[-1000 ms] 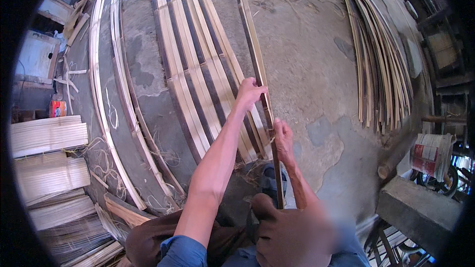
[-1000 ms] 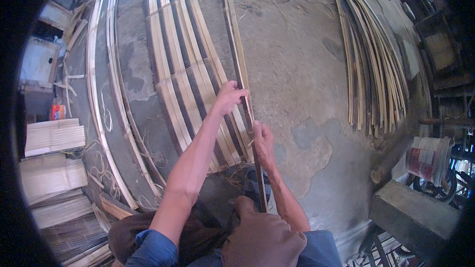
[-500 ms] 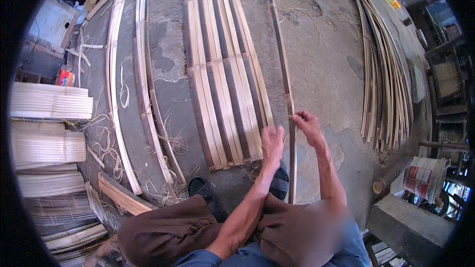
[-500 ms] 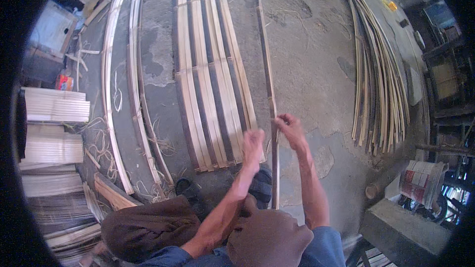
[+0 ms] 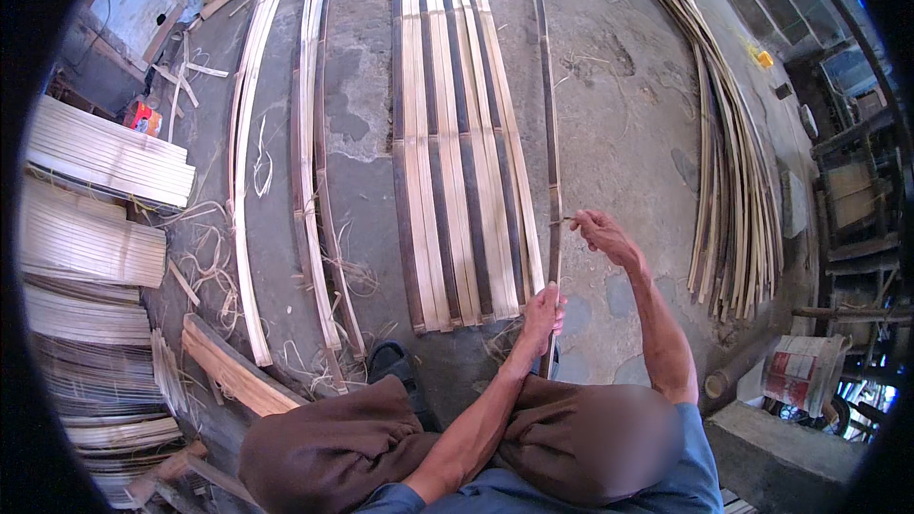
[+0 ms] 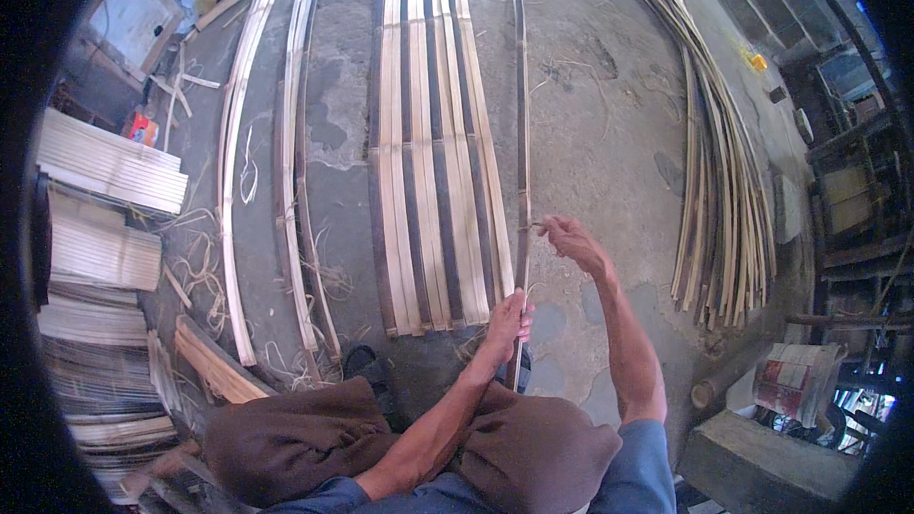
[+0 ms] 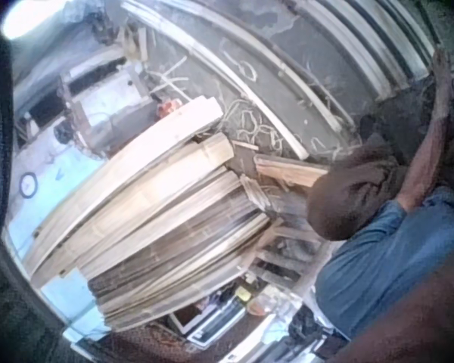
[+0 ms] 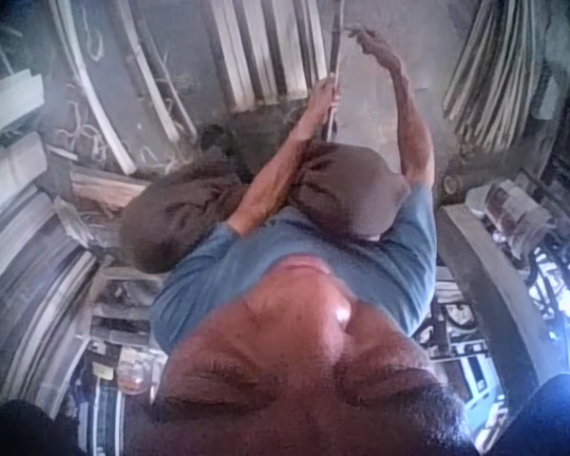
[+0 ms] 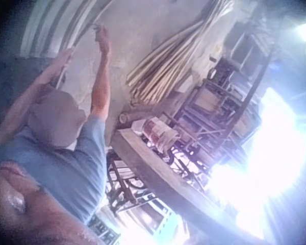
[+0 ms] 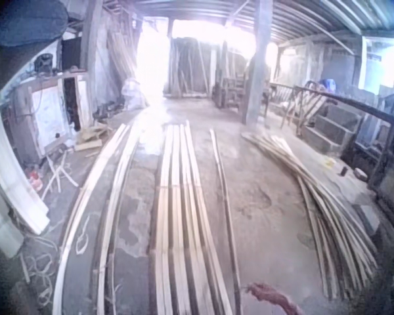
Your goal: The person sits on the floor and repeatedly picks up thin wooden strips, inspects them, and places them into a growing stack. The person handles the strips one at a time, aligning them carefully.
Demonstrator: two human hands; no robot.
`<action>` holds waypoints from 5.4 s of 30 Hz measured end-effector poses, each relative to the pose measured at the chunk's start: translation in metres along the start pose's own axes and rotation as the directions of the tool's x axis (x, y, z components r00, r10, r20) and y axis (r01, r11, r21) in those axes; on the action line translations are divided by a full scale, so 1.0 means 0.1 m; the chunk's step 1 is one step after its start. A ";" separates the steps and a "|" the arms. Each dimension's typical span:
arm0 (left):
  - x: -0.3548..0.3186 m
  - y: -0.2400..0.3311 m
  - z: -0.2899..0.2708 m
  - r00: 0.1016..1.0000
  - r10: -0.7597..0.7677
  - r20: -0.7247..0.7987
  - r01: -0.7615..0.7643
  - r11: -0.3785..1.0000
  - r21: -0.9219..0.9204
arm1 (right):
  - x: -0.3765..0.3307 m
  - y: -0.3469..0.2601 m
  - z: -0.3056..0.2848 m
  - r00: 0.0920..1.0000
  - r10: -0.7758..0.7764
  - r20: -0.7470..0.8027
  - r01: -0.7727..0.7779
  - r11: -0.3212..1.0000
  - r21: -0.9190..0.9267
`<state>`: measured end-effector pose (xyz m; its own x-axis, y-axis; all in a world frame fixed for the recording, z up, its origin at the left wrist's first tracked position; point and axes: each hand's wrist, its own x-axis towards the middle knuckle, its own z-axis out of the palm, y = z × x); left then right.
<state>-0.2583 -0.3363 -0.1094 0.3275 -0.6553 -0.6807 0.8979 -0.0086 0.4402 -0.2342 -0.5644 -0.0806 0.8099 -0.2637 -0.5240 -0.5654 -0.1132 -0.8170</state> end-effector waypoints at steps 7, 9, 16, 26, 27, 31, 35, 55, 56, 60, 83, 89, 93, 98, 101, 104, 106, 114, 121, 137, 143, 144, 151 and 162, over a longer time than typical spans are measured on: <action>-0.02 -0.17 0.06 0.997 0.052 0.052 -0.051 0.999 -0.002 | 0.30 0.15 -0.26 0.958 -0.244 0.153 0.257 0.489 -0.834; 0.02 -0.09 0.00 0.997 0.077 0.009 -0.077 0.997 0.008 | 0.32 0.01 -0.17 0.925 -0.376 0.060 0.261 0.511 -0.819; 0.03 0.01 -0.09 0.998 0.056 0.006 -0.056 0.998 -0.040 | 0.15 0.27 0.04 0.960 -0.165 0.226 0.280 0.560 -0.780; 0.03 0.01 -0.07 0.997 0.071 -0.010 -0.072 0.995 -0.065 | 0.08 -0.29 0.20 0.928 -0.339 -0.157 -0.032 0.347 -0.938; 0.02 0.01 -0.07 0.997 0.078 -0.020 -0.079 0.995 -0.057 | 0.04 -0.30 0.23 0.919 -0.375 -0.120 -0.034 0.228 -0.973; 0.02 -0.05 0.02 0.996 0.079 0.026 -0.078 0.996 -0.046 | 0.16 0.03 0.23 0.781 -0.596 -0.186 0.165 0.484 -0.859; 0.04 -0.06 -0.03 0.997 0.077 0.012 -0.076 0.995 -0.059 | 0.29 -0.09 0.50 0.829 -0.515 -0.219 0.217 0.657 -0.722; 0.66 -0.15 0.33 0.699 0.610 -0.374 -0.368 0.754 0.544 | -0.91 -0.69 1.20 0.794 -0.442 -0.419 0.260 0.868 -0.424; 0.68 -0.17 0.11 0.909 0.396 -0.130 -0.294 0.830 0.474 | -1.08 -0.41 1.19 0.783 -0.309 -0.539 0.148 0.935 -0.321; 0.65 0.06 0.31 0.970 0.240 -0.037 -0.228 0.951 0.210 | -1.39 0.37 1.45 0.807 0.123 -0.577 -0.144 0.989 0.008; 0.71 0.63 -0.64 0.750 0.480 0.456 -0.139 -0.559 0.818 | -1.09 0.94 0.21 0.661 -0.157 -0.734 -0.377 0.776 -0.506; 0.70 0.63 -0.68 0.709 0.500 0.497 -0.182 -0.551 0.814 | -1.20 0.75 0.70 0.624 -0.281 -0.730 -0.080 0.906 -0.417; 0.69 0.61 -0.60 0.696 0.504 0.512 -0.205 -0.544 0.814 | -0.85 0.69 1.06 0.562 -0.366 -0.742 0.130 0.925 -0.357; 0.65 0.66 -0.64 0.682 0.531 0.503 -0.204 -0.522 0.828 | -0.48 0.62 1.31 0.767 -0.137 -0.627 0.024 0.982 -0.185; 0.67 0.65 -0.55 0.678 0.521 0.518 -0.229 -0.520 0.823 | -0.30 0.77 1.31 0.761 -0.230 -0.607 0.042 0.951 -0.307; 0.66 0.68 -0.58 0.665 0.538 0.518 -0.236 -0.507 0.829 | -0.27 0.68 1.36 0.783 -0.232 -0.578 0.036 0.943 -0.331; 0.67 0.65 -0.60 0.658 0.546 0.518 -0.242 -0.499 0.832 | -0.28 0.68 1.35 0.793 -0.227 -0.565 0.015 0.935 -0.355; 0.70 0.64 -0.63 0.660 0.544 0.518 -0.244 -0.497 0.833 | -0.32 0.59 1.38 0.804 -0.203 -0.559 -0.133 0.855 -0.502; 0.70 0.65 -0.61 0.682 0.524 0.510 -0.232 -0.507 0.830 | -0.33 0.49 1.30 0.854 -0.146 -0.499 -0.154 0.846 -0.511; 0.73 0.64 -0.63 0.683 0.512 0.521 -0.228 -0.528 0.818 | -0.22 0.65 1.12 0.894 -0.104 -0.437 -0.062 0.935 -0.350; 0.73 0.69 -0.63 0.665 0.522 0.534 -0.249 -0.520 0.817 | -0.16 0.76 1.06 0.897 -0.086 -0.433 0.045 0.993 -0.105; 0.74 0.70 -0.63 0.670 0.518 0.532 -0.248 -0.519 0.818 | -0.17 0.74 1.06 0.893 -0.081 -0.443 0.032 0.993 -0.117; 0.77 0.74 -0.64 0.643 0.509 0.573 -0.260 -0.558 0.788 | -0.19 0.70 1.07 0.869 -0.074 -0.489 0.034 0.995 -0.090; 0.75 0.76 -0.64 0.639 0.471 0.608 -0.245 -0.625 0.741 | -0.17 0.73 1.09 0.844 -0.012 -0.536 0.026 0.999 0.019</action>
<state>-0.1468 -0.3379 -0.1649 0.4532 -0.8821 0.1288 -0.8595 -0.3940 0.3256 -0.2718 -0.4636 -0.1578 0.6070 -0.7344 -0.3036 -0.5407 -0.1017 -0.8350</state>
